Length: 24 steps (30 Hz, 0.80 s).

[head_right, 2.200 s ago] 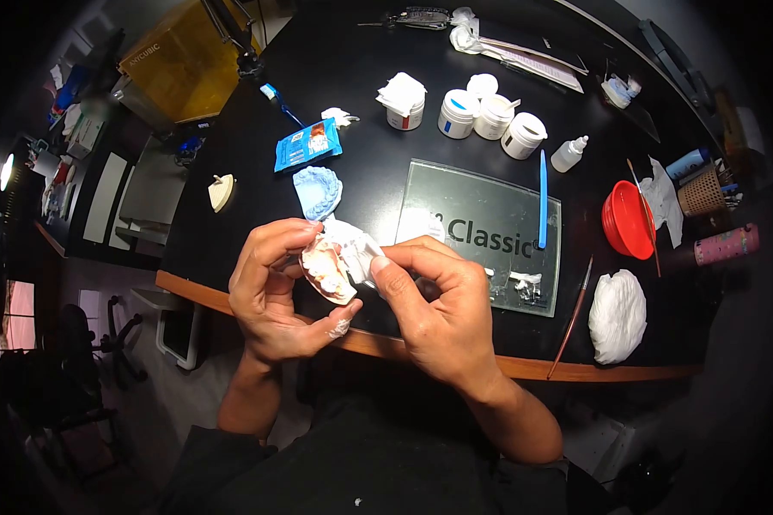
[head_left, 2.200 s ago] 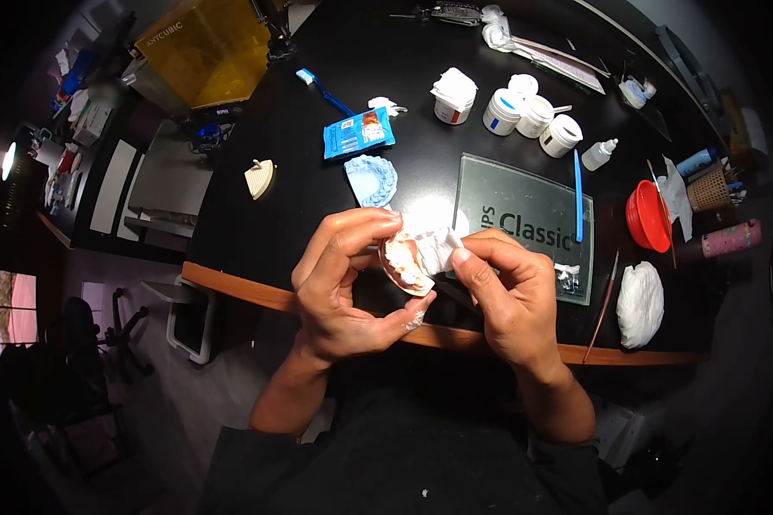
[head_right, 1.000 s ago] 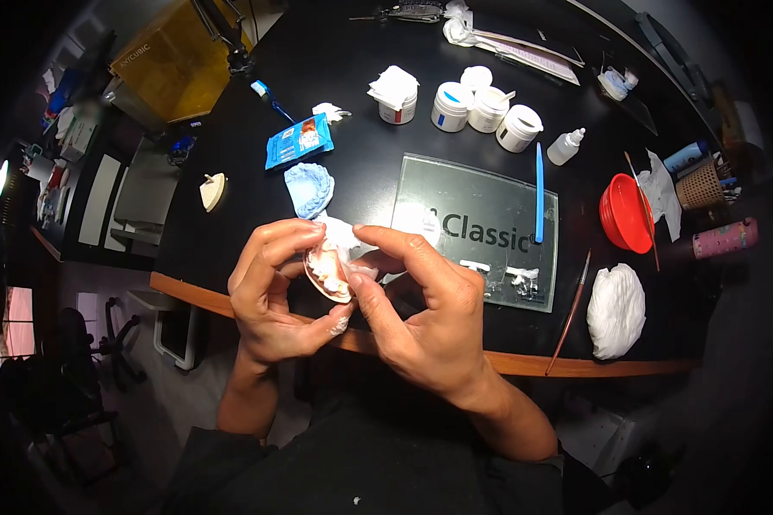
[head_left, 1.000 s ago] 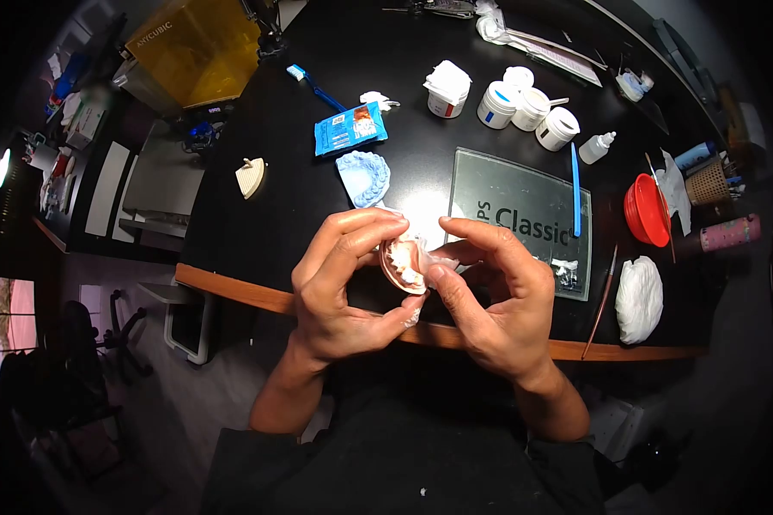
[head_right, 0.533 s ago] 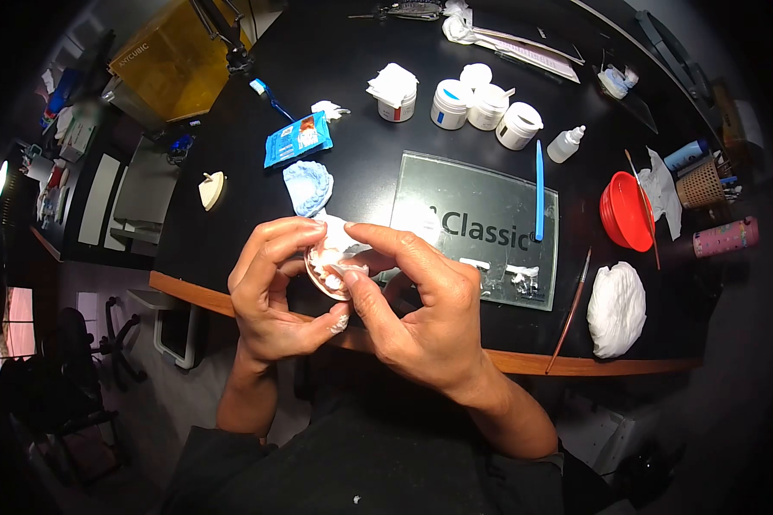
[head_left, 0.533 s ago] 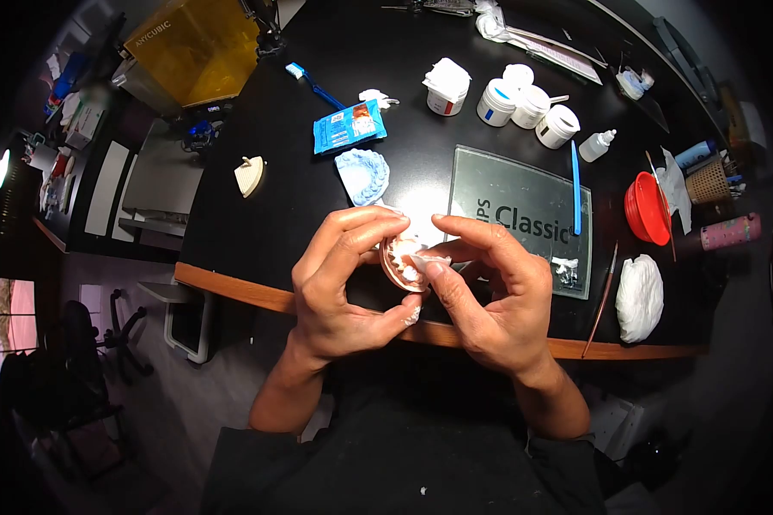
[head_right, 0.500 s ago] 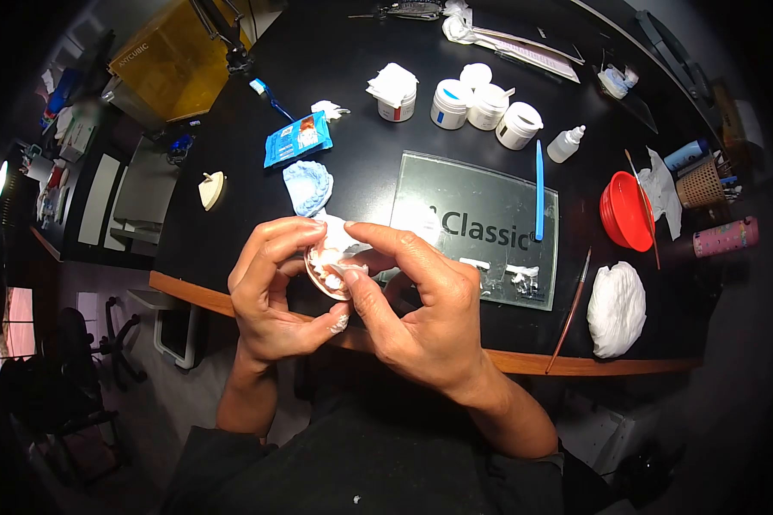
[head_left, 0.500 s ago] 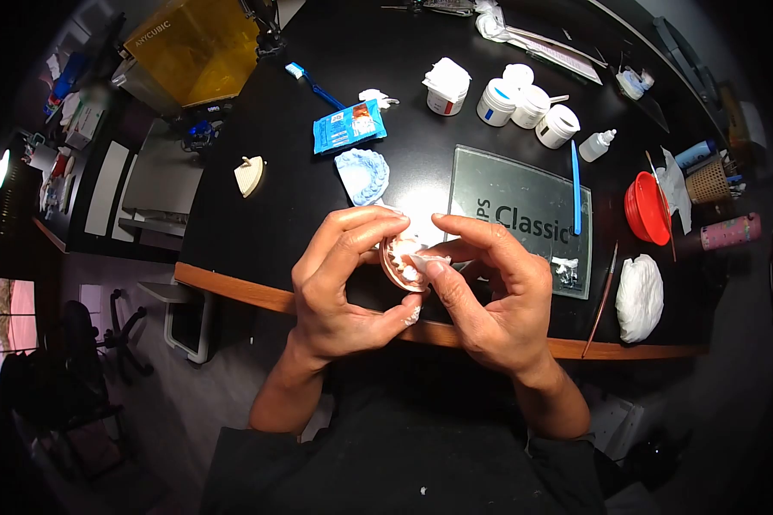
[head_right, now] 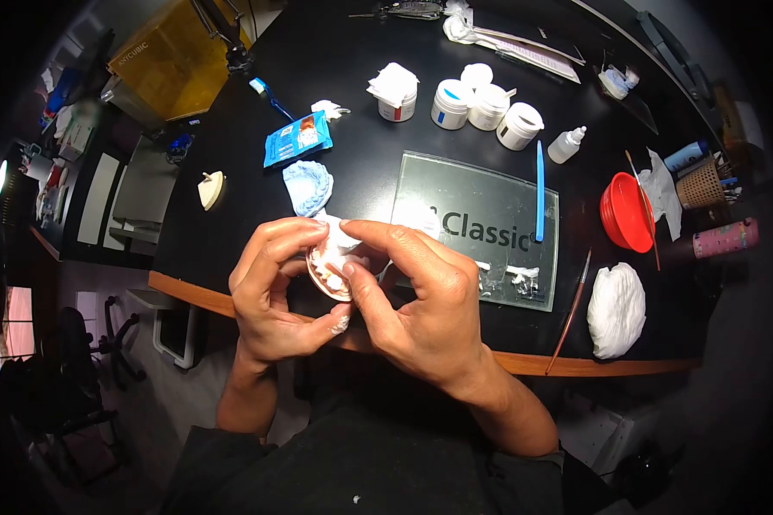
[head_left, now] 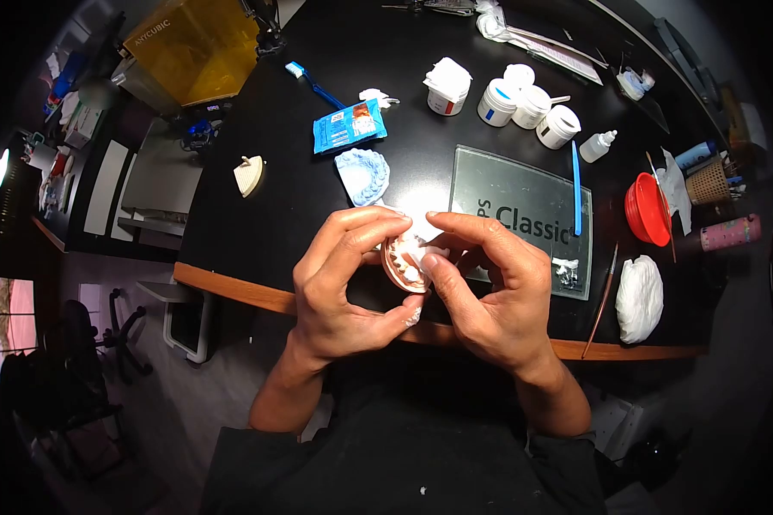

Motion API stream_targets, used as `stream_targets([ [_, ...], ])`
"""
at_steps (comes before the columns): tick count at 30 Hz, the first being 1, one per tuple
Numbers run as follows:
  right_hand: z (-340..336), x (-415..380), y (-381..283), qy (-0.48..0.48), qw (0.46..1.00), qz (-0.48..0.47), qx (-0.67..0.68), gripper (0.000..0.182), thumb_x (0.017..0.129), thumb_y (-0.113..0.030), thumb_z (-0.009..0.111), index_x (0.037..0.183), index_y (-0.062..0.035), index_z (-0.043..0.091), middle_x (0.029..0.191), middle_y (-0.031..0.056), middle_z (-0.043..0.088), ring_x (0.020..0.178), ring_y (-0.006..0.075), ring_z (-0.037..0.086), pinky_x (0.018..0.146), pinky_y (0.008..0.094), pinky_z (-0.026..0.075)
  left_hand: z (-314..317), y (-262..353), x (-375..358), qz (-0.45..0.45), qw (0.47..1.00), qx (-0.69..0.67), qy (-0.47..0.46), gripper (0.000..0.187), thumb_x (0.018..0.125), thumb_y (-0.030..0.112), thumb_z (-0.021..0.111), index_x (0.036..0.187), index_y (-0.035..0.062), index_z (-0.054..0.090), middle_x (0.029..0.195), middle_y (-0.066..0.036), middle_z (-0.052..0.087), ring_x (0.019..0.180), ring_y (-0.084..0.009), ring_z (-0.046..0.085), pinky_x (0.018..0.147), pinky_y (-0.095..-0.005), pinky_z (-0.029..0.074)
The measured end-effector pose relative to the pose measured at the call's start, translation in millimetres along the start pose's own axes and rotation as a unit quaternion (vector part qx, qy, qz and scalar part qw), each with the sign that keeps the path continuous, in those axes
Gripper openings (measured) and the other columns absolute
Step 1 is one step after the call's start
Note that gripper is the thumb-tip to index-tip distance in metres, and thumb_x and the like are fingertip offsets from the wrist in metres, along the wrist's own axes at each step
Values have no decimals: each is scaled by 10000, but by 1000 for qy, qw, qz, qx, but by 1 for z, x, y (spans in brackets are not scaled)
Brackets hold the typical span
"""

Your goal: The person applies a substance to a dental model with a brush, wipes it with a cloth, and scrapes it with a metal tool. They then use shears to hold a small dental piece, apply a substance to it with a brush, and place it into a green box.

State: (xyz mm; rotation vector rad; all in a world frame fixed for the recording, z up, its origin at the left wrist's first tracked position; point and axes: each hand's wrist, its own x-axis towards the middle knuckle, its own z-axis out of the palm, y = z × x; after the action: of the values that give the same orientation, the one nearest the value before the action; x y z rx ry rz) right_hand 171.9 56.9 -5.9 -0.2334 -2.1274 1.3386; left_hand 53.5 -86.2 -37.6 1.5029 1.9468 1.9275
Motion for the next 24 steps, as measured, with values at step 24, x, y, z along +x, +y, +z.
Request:
stream_targets([
  [24,-8,3,-1,-30,999,21,-5,415,828,13,773,1235,14,692,910,114,739,802,148,715,721,272,558,-1,-1,0,5,1000,-10,-14,649,615,5,876,1233,-18,680,1217,-188,624,1050,-226,700,803,-316,658],
])
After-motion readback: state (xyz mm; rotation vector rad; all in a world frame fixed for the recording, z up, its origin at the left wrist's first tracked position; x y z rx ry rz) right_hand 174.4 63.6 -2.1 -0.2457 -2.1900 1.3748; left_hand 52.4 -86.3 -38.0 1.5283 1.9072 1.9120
